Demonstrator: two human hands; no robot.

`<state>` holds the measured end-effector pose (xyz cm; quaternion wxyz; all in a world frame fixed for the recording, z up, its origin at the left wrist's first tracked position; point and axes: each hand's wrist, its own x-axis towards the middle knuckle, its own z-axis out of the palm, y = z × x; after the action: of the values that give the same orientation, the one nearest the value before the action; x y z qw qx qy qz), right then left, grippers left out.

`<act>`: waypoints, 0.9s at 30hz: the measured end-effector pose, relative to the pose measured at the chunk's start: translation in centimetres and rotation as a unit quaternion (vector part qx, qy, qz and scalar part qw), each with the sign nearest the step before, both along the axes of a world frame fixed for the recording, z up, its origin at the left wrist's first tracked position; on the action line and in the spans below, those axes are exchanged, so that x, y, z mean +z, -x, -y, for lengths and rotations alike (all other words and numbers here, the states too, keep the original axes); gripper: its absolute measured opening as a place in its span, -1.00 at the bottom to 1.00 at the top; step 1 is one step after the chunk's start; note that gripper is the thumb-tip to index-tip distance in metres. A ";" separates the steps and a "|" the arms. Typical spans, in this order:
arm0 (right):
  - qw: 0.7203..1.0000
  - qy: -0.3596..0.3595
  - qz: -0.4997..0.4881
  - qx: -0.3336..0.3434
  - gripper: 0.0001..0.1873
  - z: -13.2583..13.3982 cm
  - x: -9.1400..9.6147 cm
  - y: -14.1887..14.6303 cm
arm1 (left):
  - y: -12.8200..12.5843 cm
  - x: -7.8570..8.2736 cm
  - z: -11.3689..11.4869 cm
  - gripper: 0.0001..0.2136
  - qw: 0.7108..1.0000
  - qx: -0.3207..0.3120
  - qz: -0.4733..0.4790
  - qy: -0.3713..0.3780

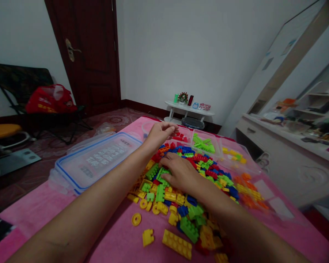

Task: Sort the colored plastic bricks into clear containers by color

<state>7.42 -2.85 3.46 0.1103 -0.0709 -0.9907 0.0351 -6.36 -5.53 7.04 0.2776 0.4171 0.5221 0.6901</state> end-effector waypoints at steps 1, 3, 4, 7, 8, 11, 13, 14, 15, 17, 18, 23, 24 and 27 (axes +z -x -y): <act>1.000 0.000 -0.003 -0.017 -0.79 -0.5 0.1 -0.3 | -0.1 0.0 0.0 -0.84 1.000 -0.002 -0.001 0.000; 0.998 0.005 -0.016 -0.059 -0.82 -1.5 0.1 -0.9 | -0.2 -0.1 0.0 -0.84 1.000 -0.006 -0.006 0.001; 0.996 0.006 -0.026 -0.086 -0.83 -2.0 0.1 -1.3 | -0.2 -0.2 -0.1 -0.85 1.000 -0.008 -0.010 0.003; 0.984 0.020 -0.053 -0.169 -0.87 -3.3 0.1 -2.6 | 0.0 -0.6 -0.4 -0.86 0.999 -0.017 -0.036 0.006; 0.979 0.032 -0.063 -0.191 -0.88 -3.7 0.1 -3.2 | 0.1 -0.8 -0.5 -0.87 0.998 -0.022 -0.051 0.008; 0.964 0.097 -0.109 -0.222 -0.83 -4.9 0.8 -4.9 | 0.0 -1.3 -0.4 -0.86 0.986 -0.083 -0.134 0.045; 0.955 0.139 -0.140 -0.222 -0.79 -5.8 1.5 -6.1 | -0.6 -1.4 0.1 -0.83 0.954 -0.186 -0.217 0.094; 0.951 0.156 -0.152 -0.221 -0.77 -6.2 1.9 -6.7 | -1.2 -1.3 0.4 -0.81 0.927 -0.243 -0.262 0.114; 0.947 0.171 -0.158 -0.220 -0.76 -6.6 2.2 -7.2 | -1.9 -1.2 0.9 -0.78 0.896 -0.294 -0.308 0.126; 0.942 0.200 -0.160 -0.215 -0.75 -7.3 2.8 -8.2 | -3.7 -0.8 1.9 -0.68 0.834 -0.360 -0.402 0.115; 0.940 0.214 -0.162 -0.209 -0.75 -7.6 3.1 -8.6 | -4.6 -0.7 2.3 -0.62 0.804 -0.379 -0.448 0.098; 0.933 0.250 -0.177 -0.190 -0.75 -7.6 3.5 -9.1 | -7.4 -1.0 3.5 -0.75 0.719 -0.364 -0.586 0.086; 0.933 0.248 -0.179 -0.188 -0.76 -7.5 3.5 -9.0 | -7.4 -1.1 3.4 -0.79 0.727 -0.346 -0.585 0.093; 0.939 0.235 -0.169 -0.186 -0.78 -7.4 3.2 -8.7 | -6.5 -1.4 2.8 -0.86 0.778 -0.278 -0.554 0.105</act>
<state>16.13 4.56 6.69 0.2609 -0.2709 -0.8900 0.2576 0.17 -8.30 5.66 0.1623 0.8224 0.5168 0.1737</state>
